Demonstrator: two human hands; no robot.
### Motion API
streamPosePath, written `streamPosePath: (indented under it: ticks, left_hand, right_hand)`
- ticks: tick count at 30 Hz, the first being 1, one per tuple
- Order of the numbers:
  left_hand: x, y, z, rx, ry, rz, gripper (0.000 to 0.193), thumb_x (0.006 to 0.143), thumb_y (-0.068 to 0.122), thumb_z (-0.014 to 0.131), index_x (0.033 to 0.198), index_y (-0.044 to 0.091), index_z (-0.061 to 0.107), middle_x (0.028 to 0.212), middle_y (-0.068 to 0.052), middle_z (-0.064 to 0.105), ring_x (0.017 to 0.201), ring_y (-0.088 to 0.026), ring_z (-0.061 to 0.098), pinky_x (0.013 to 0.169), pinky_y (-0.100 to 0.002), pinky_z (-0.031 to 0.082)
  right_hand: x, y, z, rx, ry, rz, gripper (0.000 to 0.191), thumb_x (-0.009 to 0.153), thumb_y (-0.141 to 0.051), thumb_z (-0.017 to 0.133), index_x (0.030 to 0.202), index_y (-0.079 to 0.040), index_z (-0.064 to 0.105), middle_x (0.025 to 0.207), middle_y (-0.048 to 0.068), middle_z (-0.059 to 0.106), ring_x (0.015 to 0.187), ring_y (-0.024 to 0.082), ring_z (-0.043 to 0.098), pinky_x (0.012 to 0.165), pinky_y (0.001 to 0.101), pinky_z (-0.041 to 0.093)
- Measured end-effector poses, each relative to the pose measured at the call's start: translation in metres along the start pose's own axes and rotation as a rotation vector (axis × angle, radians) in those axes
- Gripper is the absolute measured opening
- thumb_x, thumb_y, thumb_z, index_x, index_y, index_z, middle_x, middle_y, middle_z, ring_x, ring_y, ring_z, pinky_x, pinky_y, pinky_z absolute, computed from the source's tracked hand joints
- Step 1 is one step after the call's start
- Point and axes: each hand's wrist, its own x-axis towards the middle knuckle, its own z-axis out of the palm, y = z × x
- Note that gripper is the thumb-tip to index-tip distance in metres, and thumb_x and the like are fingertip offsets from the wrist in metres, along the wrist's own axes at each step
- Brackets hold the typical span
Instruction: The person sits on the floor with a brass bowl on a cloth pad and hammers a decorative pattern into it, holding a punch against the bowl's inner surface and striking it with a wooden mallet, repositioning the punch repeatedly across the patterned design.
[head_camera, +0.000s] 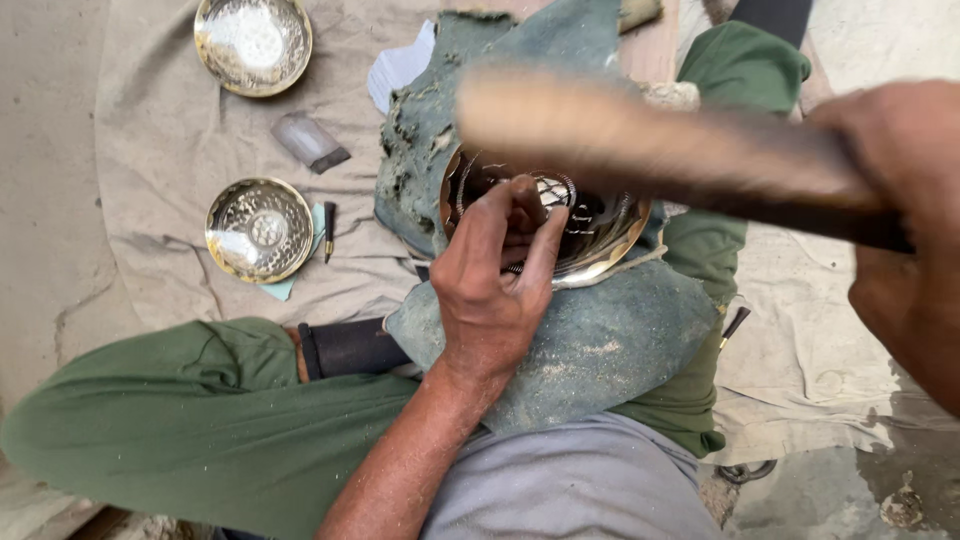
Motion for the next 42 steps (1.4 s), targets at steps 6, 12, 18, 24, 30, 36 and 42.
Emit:
streamPosePath:
  ticks: [6, 12, 18, 24, 30, 36, 42]
  left_hand:
    - [-0.001, -0.003, 0.002, -0.077, 0.031, -0.084, 0.037, 0.095, 0.008, 0.081, 0.124, -0.001, 0.06, 0.1, -0.01, 0.072, 0.086, -0.017, 0.077, 0.075, -0.028, 0.066]
    - [0.0, -0.001, 0.001, -0.088, 0.042, -0.051, 0.039, 0.096, 0.008, 0.081, 0.128, 0.0, 0.062, 0.107, -0.012, 0.073, 0.091, -0.017, 0.077, 0.079, -0.029, 0.066]
    - [0.005, 0.004, -0.002, -0.125, -0.038, -0.037, 0.041, 0.095, 0.008, 0.08, 0.132, 0.003, 0.063, 0.107, -0.01, 0.073, 0.091, -0.016, 0.077, 0.079, -0.028, 0.068]
    - [0.013, 0.001, -0.006, -0.078, -0.148, 0.019, 0.04, 0.093, 0.01, 0.081, 0.129, 0.003, 0.064, 0.102, -0.01, 0.072, 0.088, -0.018, 0.076, 0.074, -0.027, 0.066]
    - [0.022, -0.006, -0.011, -0.03, -0.254, 0.161, 0.041, 0.093, 0.014, 0.082, 0.13, 0.005, 0.064, 0.108, -0.01, 0.072, 0.092, -0.021, 0.074, 0.078, -0.033, 0.064]
    - [0.035, -0.008, -0.015, -0.004, -0.43, 0.243, 0.04, 0.096, 0.018, 0.078, 0.133, 0.014, 0.062, 0.092, -0.005, 0.065, 0.08, -0.02, 0.069, 0.071, -0.035, 0.061]
    - [0.053, -0.008, -0.017, 0.048, -0.635, 0.349, 0.038, 0.094, 0.023, 0.075, 0.13, 0.017, 0.063, 0.084, -0.003, 0.061, 0.072, -0.02, 0.066, 0.063, -0.037, 0.058]
  right_hand:
    - [0.028, -0.021, -0.014, -0.018, -0.015, 0.004, 0.028, 0.094, 0.011, 0.069, 0.122, 0.007, 0.065, 0.085, 0.023, 0.069, 0.07, 0.026, 0.069, 0.066, 0.0363, 0.057]
    - [0.024, -0.017, -0.008, -0.031, 0.125, -0.15, 0.035, 0.09, 0.014, 0.071, 0.123, 0.014, 0.061, 0.09, 0.027, 0.068, 0.074, 0.03, 0.068, 0.067, 0.0391, 0.056]
    - [-0.004, 0.025, 0.014, -0.199, -0.048, -0.016, 0.032, 0.091, 0.011, 0.071, 0.122, 0.003, 0.066, 0.092, 0.019, 0.07, 0.077, 0.026, 0.071, 0.077, 0.0362, 0.059]
    - [-0.03, 0.068, 0.049, -0.037, -0.023, 0.089, 0.033, 0.094, 0.007, 0.072, 0.125, 0.0, 0.065, 0.099, 0.018, 0.069, 0.08, 0.025, 0.071, 0.079, 0.0342, 0.059]
    - [-0.043, 0.07, 0.056, -0.108, -0.168, 0.249, 0.03, 0.092, -0.003, 0.074, 0.12, -0.004, 0.066, 0.094, 0.013, 0.068, 0.075, 0.02, 0.068, 0.074, 0.0307, 0.056]
    - [-0.077, 0.057, 0.061, 0.095, -0.151, 0.456, 0.019, 0.09, -0.003, 0.073, 0.108, -0.001, 0.067, 0.079, 0.01, 0.062, 0.068, 0.02, 0.063, 0.063, 0.0321, 0.052]
    - [-0.118, 0.046, 0.107, 0.271, 0.113, 0.564, 0.02, 0.101, -0.012, 0.076, 0.098, 0.001, 0.061, 0.081, 0.007, 0.063, 0.067, 0.018, 0.066, 0.067, 0.0303, 0.053]
